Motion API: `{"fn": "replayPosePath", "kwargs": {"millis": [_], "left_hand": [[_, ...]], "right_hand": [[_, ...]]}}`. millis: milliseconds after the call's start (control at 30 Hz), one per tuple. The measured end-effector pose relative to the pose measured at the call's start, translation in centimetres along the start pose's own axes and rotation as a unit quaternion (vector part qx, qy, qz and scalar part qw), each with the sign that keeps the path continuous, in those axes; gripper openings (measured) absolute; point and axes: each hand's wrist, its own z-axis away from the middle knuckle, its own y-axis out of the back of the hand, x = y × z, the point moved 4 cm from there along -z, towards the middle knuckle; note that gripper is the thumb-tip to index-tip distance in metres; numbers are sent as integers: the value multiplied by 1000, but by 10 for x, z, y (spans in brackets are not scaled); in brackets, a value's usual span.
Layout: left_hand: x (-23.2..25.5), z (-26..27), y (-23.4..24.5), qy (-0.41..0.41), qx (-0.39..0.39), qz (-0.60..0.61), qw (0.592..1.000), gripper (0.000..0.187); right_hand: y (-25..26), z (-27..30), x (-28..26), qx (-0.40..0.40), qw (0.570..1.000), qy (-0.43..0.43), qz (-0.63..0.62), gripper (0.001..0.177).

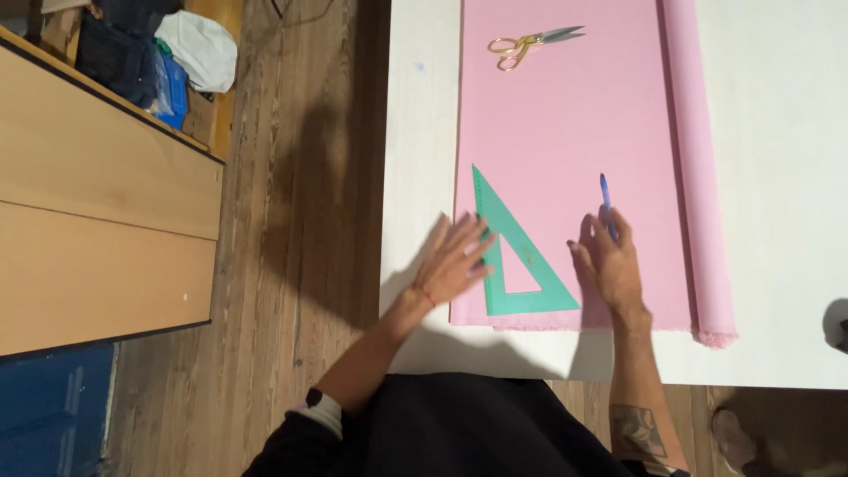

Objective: Measuring and cutting pink fabric using a set square, pen, and scissors.

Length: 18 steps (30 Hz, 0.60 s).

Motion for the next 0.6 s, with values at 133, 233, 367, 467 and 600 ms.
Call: {"fn": "replayPosePath", "kwargs": {"millis": [133,233,367,467,600], "left_hand": [[-60,-40,2,109,-89,-57,988,67],[-107,-61,-6,146,-114,-71,980,67],[-136,-58,-17,165,-79,-28,983,63],[-133,-43,-17,156,-2,32,987,62],[-116,-20,-11,124,72,72,987,65]], "right_hand": [[-11,11,17,7,996,50,69,53],[-14,10,31,40,989,101,97,52],[-7,6,48,16,999,31,4,40],[-5,0,66,12,996,26,-82,36],[11,-22,57,14,994,-14,-108,40]]}}
